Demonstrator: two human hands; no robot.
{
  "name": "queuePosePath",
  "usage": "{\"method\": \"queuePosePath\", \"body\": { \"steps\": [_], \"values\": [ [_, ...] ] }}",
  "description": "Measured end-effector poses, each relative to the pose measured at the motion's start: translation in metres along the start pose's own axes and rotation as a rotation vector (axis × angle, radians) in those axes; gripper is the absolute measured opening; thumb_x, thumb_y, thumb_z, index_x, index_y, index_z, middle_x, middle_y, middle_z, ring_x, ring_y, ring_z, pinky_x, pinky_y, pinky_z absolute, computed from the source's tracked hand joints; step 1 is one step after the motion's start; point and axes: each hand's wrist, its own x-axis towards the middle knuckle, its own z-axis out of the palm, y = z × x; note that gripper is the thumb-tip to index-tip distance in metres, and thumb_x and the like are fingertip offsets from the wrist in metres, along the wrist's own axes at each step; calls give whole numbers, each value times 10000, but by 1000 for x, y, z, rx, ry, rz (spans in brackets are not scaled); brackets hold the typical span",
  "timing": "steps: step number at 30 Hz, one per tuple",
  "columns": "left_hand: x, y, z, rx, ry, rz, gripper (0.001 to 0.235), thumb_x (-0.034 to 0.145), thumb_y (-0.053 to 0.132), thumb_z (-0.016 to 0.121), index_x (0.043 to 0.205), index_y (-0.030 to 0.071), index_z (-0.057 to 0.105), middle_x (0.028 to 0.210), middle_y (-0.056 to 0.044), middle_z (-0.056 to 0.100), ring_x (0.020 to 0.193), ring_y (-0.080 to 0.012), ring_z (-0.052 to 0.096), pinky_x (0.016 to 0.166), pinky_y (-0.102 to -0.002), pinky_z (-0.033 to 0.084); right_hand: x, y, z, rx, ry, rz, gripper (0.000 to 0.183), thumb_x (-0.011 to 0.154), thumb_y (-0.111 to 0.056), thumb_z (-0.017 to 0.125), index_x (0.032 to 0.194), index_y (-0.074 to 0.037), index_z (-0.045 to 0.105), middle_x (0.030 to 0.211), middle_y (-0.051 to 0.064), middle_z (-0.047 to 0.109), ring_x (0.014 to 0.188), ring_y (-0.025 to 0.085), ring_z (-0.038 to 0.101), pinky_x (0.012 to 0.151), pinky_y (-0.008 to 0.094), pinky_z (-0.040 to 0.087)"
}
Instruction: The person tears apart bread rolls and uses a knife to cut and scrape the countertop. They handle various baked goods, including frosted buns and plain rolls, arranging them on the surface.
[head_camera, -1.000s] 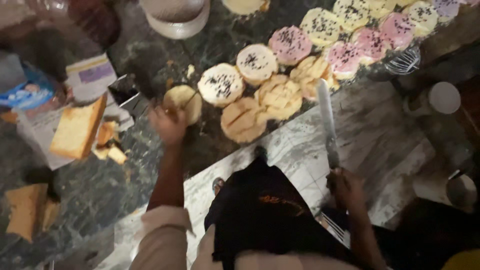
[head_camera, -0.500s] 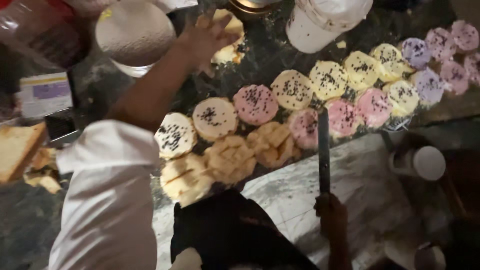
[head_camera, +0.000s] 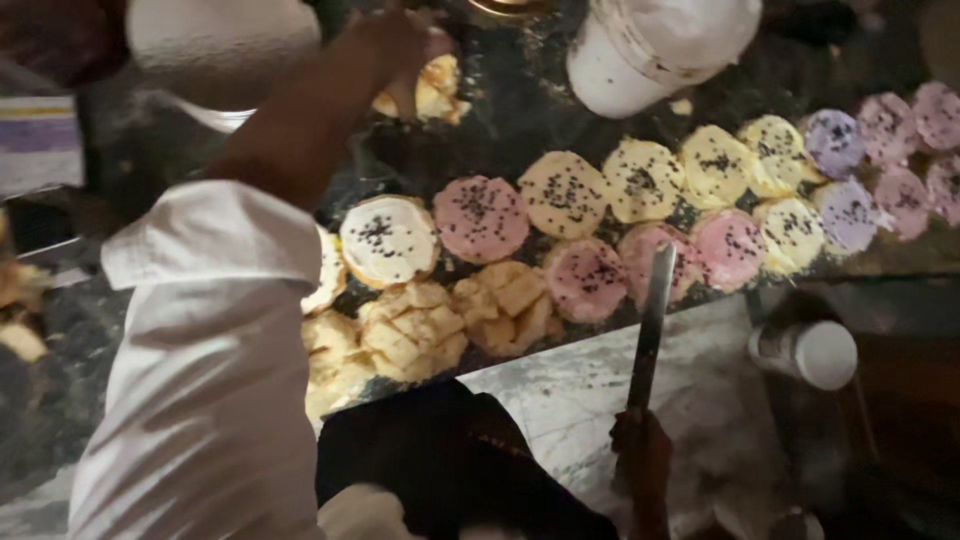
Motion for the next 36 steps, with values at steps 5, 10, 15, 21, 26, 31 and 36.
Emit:
{"method": "queuePosePath", "body": {
  "steps": [5, 10, 15, 21, 26, 31, 36],
  "values": [
    [-133, -4, 11, -199, 181, -15, 1175, 490, 421, 952, 1529, 335, 410, 1562, -160, 348, 1398, -515, 294, 939, -699, 468, 0, -40, 16, -248, -8, -280, 489, 1115, -427, 501, 902, -32, 695, 692, 89, 651, 647, 165, 573, 616, 374, 492],
    [-321, 0, 62, -274, -151, -352, 1102, 556, 451, 922, 1523, 355, 401, 1597, -105, 343, 1447, -466, 338, 952, -716, 489, -48, -78, 49, -150, -63, -358, 291, 1085, -302, 608, 1046, -24, 684, 816, 60, 674, 680, 152, 608, 599, 326, 507],
    [-457, 16, 152, -335, -376, -645, 1110, 666, 556, 869, 1584, 362, 276, 1565, -139, 291, 1426, -523, 260, 950, -677, 502, -134, -96, 129, -72, -335, -320, 260, 1035, -238, 601, 1028, 9, 680, 754, 92, 661, 548, 158, 577, 478, 327, 471],
    [-486, 14, 247, -628, -355, -1021, 1086, 759, 758, 687, 1611, 434, 97, 1701, -66, 64, 1497, -490, 124, 1031, -660, 459, -229, -90, 263, -510, -733, -434, 310, 948, -297, 636, 1089, -28, 699, 713, 70, 704, 623, 149, 634, 554, 354, 513],
    [-502, 0, 278, -656, -344, -908, 1088, 834, 782, 570, 1647, 317, 15, 1726, -77, -15, 1533, -471, -2, 1118, -754, 240, -241, -55, 373, -388, -776, -555, 292, 1055, -305, 526, 1020, -46, 657, 712, 74, 665, 638, 187, 650, 607, 364, 514],
    [-512, 4, 316, -381, 39, -635, 829, 1057, 642, 368, 1663, 156, 78, 1743, -99, 52, 1571, -404, -15, 1214, -708, 16, -226, -45, 446, -234, -803, -292, 392, 1101, -322, 476, 907, -44, 674, 639, 61, 620, 540, 167, 585, 520, 354, 475],
    [-509, 25, 349, -436, 105, -633, 758, 1083, 602, 357, 1676, 157, 197, 1749, -83, 111, 1605, -369, 16, 1255, -676, 10, -215, -53, 482, -104, -861, -303, 267, 1068, -279, 530, 935, -64, 614, 665, 22, 607, 543, 117, 586, 474, 310, 458]
  ]
}}
